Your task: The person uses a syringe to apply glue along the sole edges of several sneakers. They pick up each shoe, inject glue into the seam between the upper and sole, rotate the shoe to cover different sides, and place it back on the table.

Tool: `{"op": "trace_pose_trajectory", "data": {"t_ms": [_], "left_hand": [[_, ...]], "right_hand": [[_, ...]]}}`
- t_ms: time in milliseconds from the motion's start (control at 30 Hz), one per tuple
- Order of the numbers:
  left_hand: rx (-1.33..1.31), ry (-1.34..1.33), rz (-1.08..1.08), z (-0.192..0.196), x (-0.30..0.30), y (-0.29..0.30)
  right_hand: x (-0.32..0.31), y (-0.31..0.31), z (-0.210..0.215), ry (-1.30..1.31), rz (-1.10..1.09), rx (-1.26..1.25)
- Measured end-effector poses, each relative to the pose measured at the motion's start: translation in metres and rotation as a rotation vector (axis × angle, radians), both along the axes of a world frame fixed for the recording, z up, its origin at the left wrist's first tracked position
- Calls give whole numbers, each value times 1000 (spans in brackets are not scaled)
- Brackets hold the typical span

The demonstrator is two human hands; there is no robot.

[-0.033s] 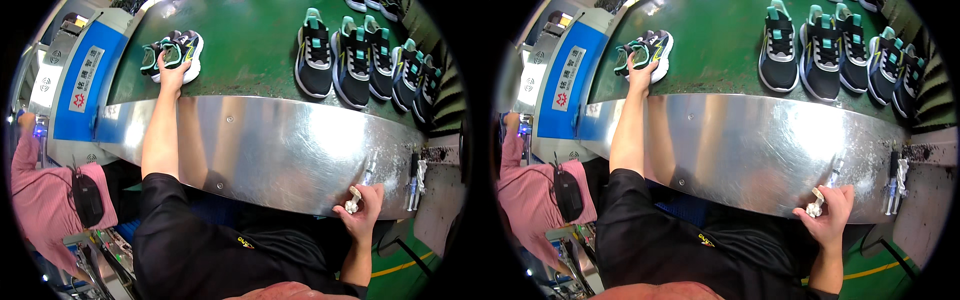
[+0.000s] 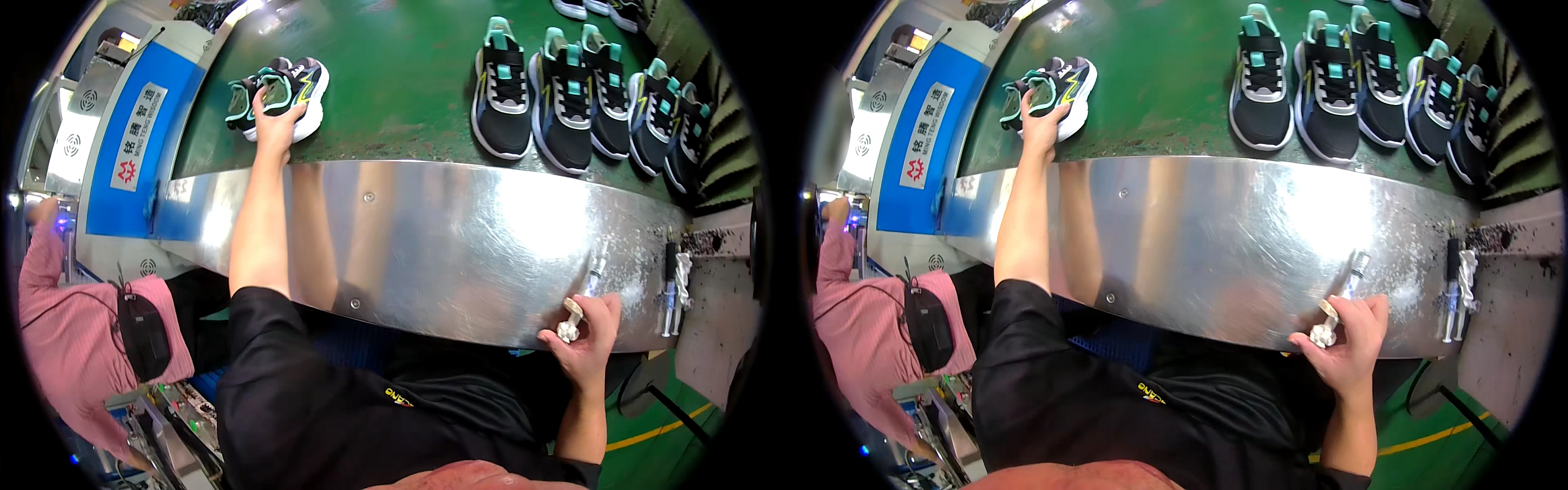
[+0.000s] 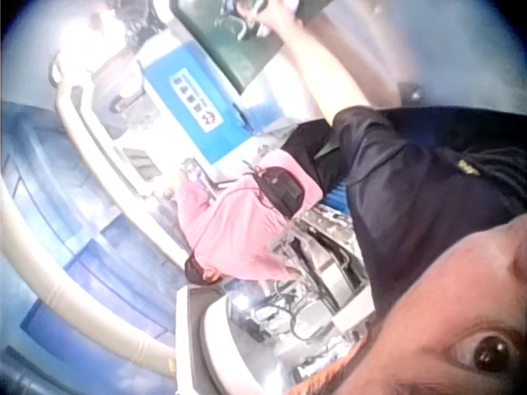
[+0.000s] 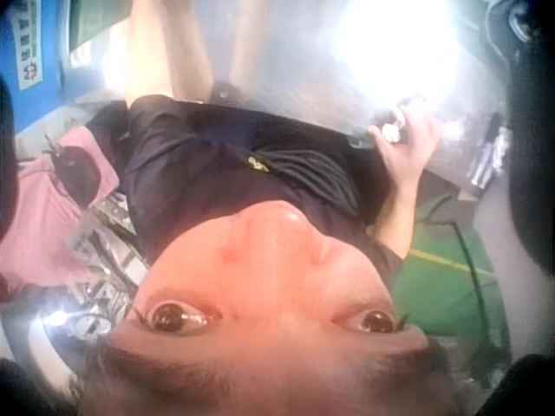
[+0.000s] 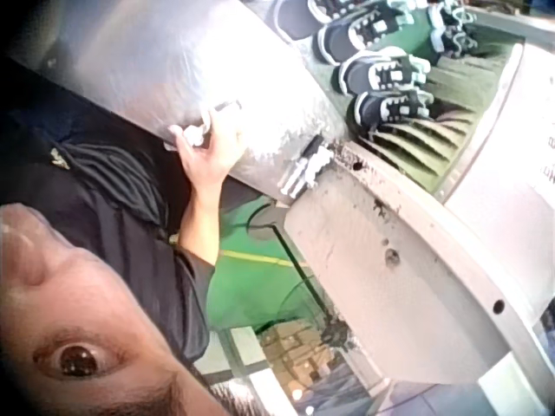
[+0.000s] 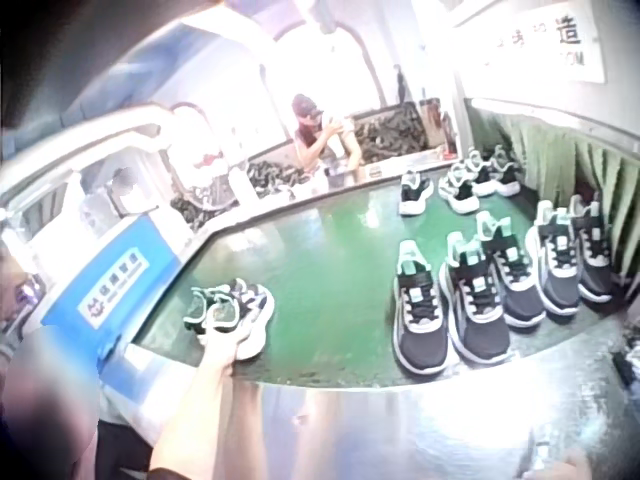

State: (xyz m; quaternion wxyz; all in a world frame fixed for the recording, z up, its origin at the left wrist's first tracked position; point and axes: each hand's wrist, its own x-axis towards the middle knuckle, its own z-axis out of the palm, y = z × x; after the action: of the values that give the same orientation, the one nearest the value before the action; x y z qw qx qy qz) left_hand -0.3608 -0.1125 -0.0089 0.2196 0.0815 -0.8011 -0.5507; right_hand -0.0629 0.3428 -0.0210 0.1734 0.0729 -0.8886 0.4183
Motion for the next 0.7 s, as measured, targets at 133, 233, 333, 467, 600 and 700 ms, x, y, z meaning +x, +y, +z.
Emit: {"op": "trace_pose_trajectory", "data": {"t_ms": [133,233,333,467,600,700], "left_hand": [[320,4,-321,21,50,9],[478,-62,-426,21,123,35],[-118,-54,-475,22,197,76],[105,-159,-645,9,249,100],[486,-239,-619,17,199,88],[336,-277,-529,3,137,82]], "right_hand": [[-1,3,2,57,24,47],[0,6,2,71,43,70],[6,6,2,58,32,32],[23,10,4,-16,53,-29],[50,24,8,-102,5,-119],[65,33,3,-102,-83,-219]]}}
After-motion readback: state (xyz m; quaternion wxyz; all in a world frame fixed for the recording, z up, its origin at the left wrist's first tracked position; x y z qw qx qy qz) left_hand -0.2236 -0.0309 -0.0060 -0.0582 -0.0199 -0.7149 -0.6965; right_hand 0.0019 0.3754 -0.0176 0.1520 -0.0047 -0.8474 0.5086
